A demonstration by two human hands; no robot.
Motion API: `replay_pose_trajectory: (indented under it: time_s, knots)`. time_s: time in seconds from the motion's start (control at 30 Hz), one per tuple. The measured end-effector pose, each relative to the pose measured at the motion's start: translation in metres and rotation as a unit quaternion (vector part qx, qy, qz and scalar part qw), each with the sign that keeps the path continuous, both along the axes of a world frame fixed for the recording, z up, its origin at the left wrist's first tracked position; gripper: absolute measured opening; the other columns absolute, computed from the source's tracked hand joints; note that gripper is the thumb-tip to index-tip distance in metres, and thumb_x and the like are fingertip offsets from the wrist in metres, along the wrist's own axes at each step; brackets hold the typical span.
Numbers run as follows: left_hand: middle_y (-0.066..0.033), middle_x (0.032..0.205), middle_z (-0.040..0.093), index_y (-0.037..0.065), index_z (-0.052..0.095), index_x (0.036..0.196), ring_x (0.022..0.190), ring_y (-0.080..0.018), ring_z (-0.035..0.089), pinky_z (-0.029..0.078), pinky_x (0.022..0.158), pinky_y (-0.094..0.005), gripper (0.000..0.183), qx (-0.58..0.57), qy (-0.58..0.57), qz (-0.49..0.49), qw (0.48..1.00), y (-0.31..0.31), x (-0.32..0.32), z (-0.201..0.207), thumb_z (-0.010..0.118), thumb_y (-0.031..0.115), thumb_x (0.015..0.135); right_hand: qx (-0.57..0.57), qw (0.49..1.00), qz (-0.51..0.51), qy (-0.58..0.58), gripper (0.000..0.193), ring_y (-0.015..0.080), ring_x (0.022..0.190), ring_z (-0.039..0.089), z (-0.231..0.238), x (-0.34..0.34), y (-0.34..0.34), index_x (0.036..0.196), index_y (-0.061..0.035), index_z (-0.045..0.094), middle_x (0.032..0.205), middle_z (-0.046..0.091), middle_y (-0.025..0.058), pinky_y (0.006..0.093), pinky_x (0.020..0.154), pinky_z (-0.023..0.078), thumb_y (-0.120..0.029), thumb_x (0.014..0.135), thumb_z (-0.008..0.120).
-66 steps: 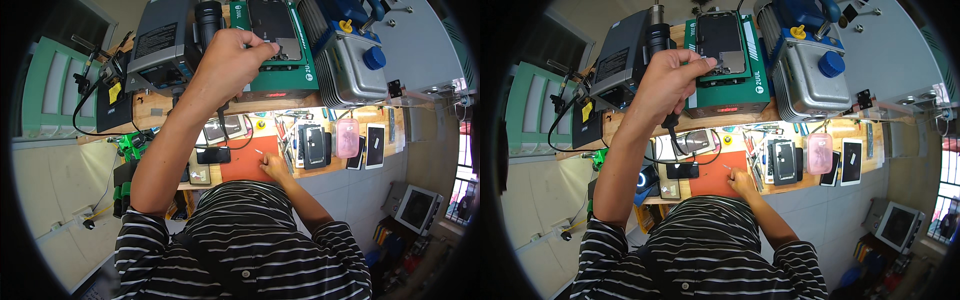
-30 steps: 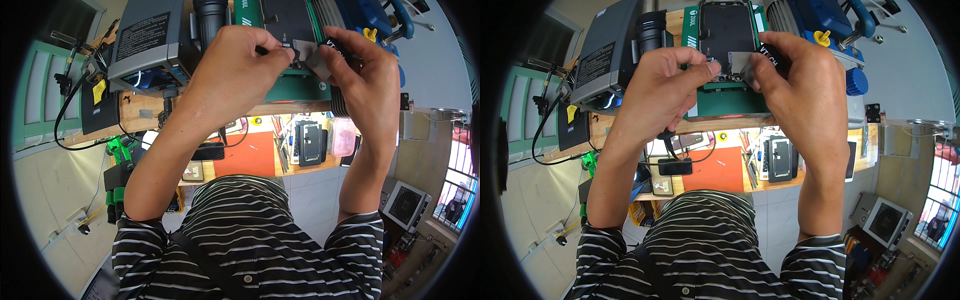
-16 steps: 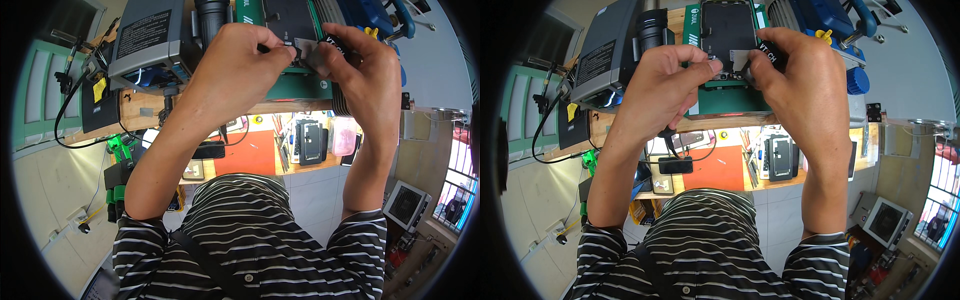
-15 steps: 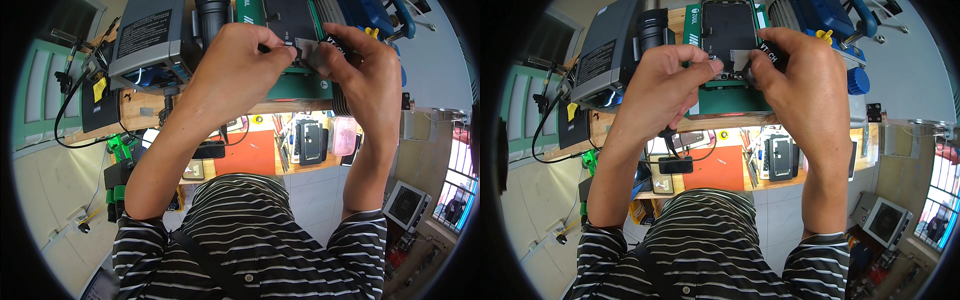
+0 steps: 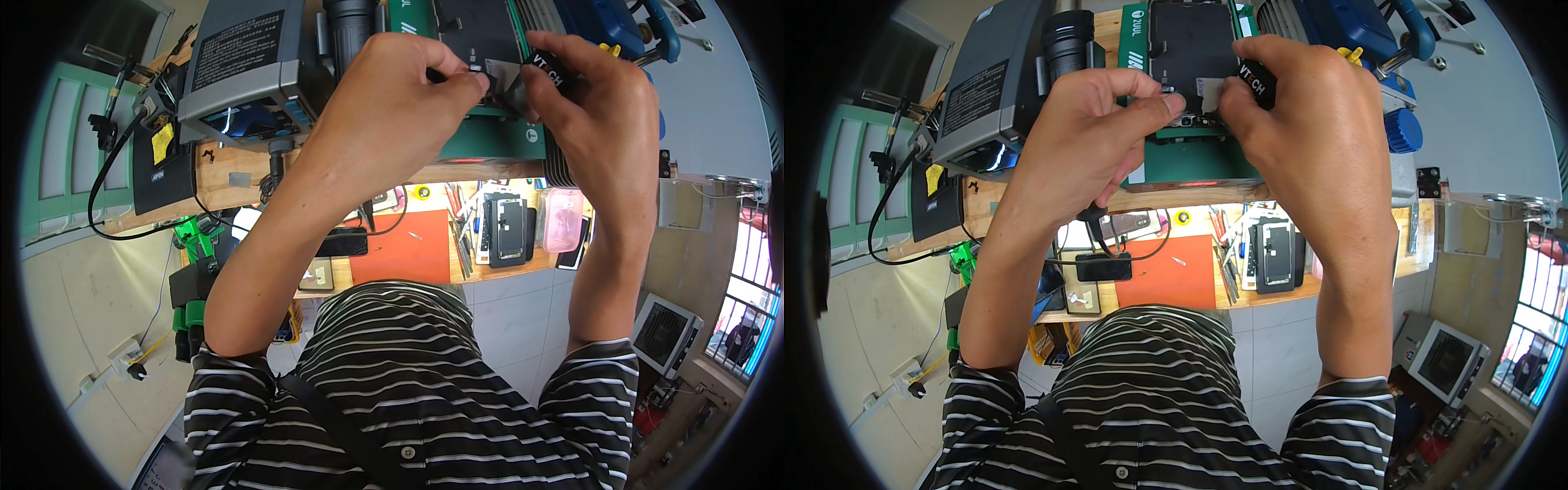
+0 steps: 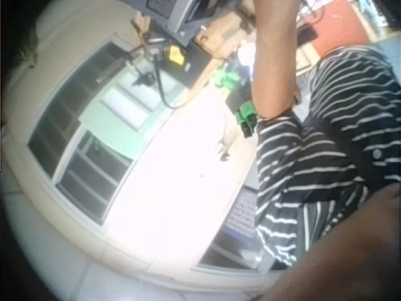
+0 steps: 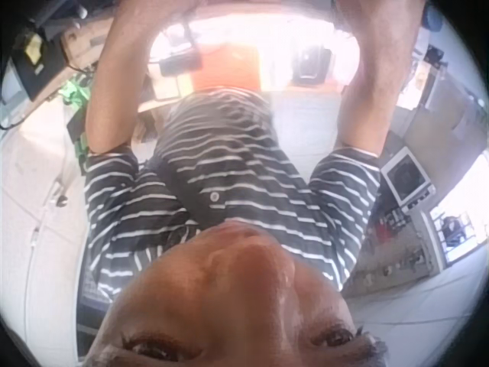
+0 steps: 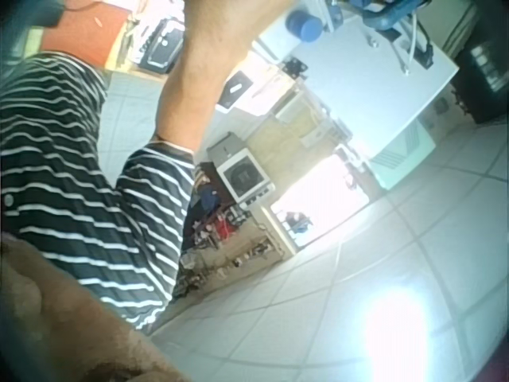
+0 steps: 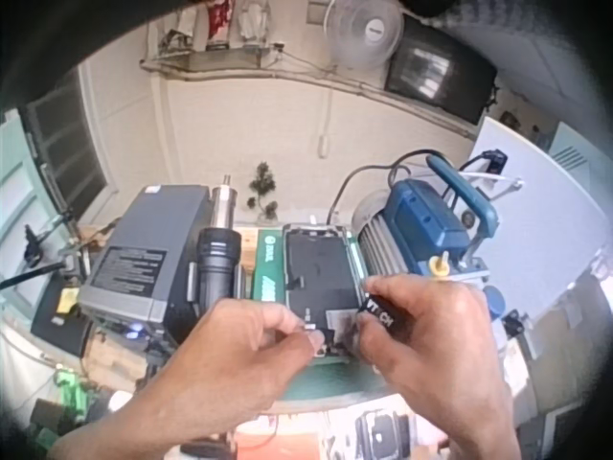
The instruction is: The person uses a hot air rework station to heat a small component on a circuit board, then removes it with tweezers. They place the board on a workbench and use a screwdriver to remove screws from a smartphone, then open the device and disconnect internal ribbon cables.
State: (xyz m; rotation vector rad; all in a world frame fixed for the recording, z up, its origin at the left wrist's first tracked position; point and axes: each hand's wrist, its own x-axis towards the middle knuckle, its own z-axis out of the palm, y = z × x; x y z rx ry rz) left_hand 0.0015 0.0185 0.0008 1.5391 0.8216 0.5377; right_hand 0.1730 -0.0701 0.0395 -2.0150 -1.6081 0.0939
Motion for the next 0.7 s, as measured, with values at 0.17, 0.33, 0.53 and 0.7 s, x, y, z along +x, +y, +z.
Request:
replay_pose_trajectory:
  time_s: [0.17,0.33,0.53,0.7]
  knots:
    - [-0.004,0.057,0.057,-0.006,0.072,0.095,0.046,-0.0095,0.051,0.036,0.044,-0.0294,0.026,0.004,0.031,-0.003,1.0,0.001,0.0,0.006,0.071,0.019,0.096,0.055,0.994,0.044,-0.085,0.03,0.0155,0.065,0.072,-0.001,-0.004,0.004,0.116,0.0001,0.076,0.075,0.074,0.0144,0.0295,0.064,0.053,-0.011,0.088,0.075]
    - [-0.008,0.061,0.062,-0.008,0.075,0.096,0.052,-0.0132,0.059,0.044,0.05,-0.0326,0.026,0.0,0.048,-0.006,0.999,0.002,-0.002,0.008,0.07,0.017,0.093,0.046,0.987,0.063,-0.14,0.03,0.0221,0.069,0.076,-0.001,-0.01,0.01,0.115,0.0006,0.075,0.078,0.074,0.0175,0.0322,0.066,0.055,-0.011,0.088,0.075]
    - [-0.0088,0.061,0.063,-0.008,0.076,0.098,0.052,-0.0139,0.06,0.044,0.05,-0.033,0.027,0.003,0.046,0.0,0.999,0.001,-0.001,0.009,0.07,0.019,0.094,0.069,0.996,0.037,-0.053,0.026,0.0286,0.065,0.073,-0.005,-0.008,0.008,0.108,0.003,0.076,0.076,0.073,0.0197,0.0371,0.065,0.055,-0.009,0.086,0.075]
    - [-0.0082,0.061,0.063,-0.008,0.076,0.098,0.052,-0.0138,0.059,0.043,0.05,-0.0331,0.029,0.012,0.048,-0.007,0.999,0.002,-0.002,0.007,0.071,0.02,0.094,0.015,0.985,-0.051,0.166,0.03,0.0164,0.057,0.07,-0.009,-0.006,0.0,0.115,0.0056,0.075,0.072,0.074,0.0138,0.03,0.057,0.053,-0.009,0.089,0.076]
